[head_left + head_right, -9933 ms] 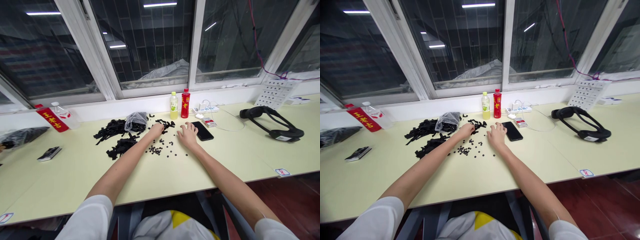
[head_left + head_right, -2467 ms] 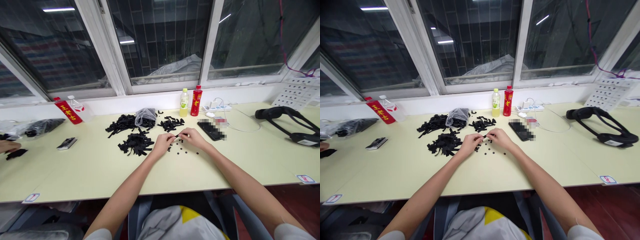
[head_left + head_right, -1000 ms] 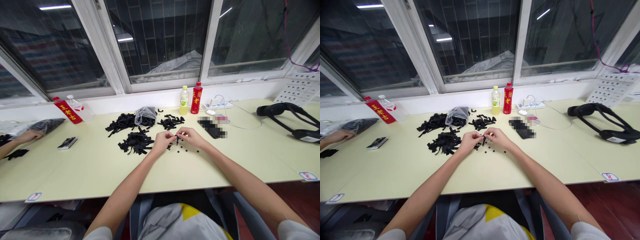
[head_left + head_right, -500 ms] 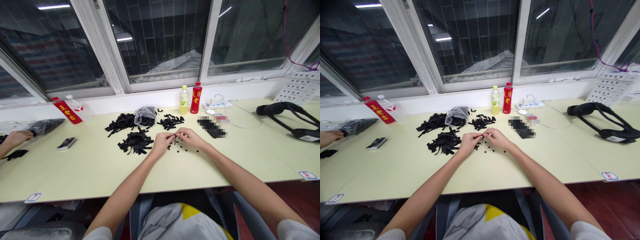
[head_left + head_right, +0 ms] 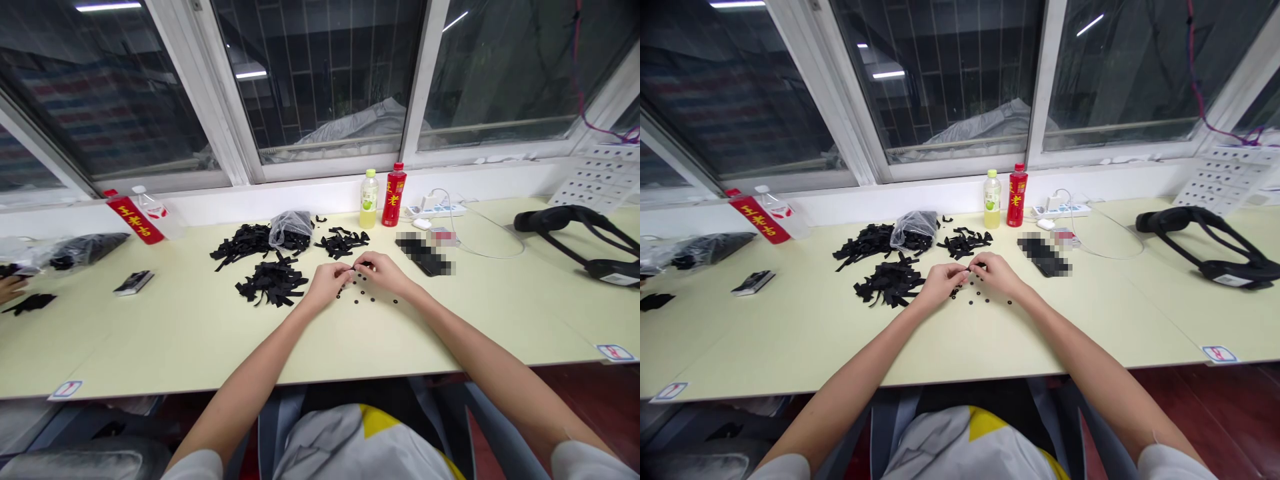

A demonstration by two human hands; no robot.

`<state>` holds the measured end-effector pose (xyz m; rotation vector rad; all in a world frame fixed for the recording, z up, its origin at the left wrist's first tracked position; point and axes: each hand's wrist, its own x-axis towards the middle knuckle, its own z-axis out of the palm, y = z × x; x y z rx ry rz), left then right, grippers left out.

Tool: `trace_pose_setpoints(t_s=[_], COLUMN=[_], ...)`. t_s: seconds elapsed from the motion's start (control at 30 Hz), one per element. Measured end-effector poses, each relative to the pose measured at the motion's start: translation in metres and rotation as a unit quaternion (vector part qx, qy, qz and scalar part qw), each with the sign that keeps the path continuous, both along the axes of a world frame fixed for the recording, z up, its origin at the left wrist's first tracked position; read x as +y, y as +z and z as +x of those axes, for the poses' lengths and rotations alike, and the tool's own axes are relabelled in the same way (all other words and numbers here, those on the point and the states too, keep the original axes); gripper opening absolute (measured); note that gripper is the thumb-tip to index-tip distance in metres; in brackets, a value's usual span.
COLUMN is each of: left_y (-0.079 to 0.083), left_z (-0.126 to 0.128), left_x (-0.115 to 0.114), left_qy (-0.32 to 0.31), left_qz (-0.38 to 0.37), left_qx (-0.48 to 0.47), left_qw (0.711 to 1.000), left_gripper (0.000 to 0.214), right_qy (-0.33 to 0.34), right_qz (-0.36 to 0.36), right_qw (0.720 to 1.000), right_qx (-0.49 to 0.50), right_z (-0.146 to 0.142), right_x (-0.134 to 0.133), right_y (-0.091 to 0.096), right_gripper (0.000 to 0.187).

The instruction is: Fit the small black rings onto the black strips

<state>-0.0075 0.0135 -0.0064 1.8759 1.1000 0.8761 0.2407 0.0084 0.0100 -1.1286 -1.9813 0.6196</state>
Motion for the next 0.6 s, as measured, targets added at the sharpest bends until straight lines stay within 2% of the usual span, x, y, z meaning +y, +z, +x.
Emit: trace_pose_setpoints(t_s=[0.13, 0.23, 0.47, 0.6], left_y=[0.007, 0.01, 0.013, 0.01], left_z=[0.0, -0.001, -0.001, 0.0], left_x=[-0.002, -0.003, -0.004, -0.003], left_qy=[-0.034, -0.06, -0.084, -0.064], left_qz=[-0.083, -0.108, -0.089, -0.068], left_qx=[-0.085, -0.088, -0.067, -0.064], left_qw=[0.992, 0.988, 0.99, 0.994], left_gripper=[0.052, 0.057, 0.057, 0.057], right_qy=[0.004, 0.01, 0.007, 0.006], right_qz=[-0.021, -0.027, -0.027, -0.036], right_qw=[1.0, 0.999, 0.999, 0.999], right_qx=[0.009, 0.014, 0.024, 0.038], right_z=[0.004, 0.005, 0.007, 0.009], right_x=[0.001, 0.001, 0.005, 0.007], right_y=[0.002, 0.003, 0.003, 0.002], right_gripper=[0.017, 0.016, 0.014, 0.021])
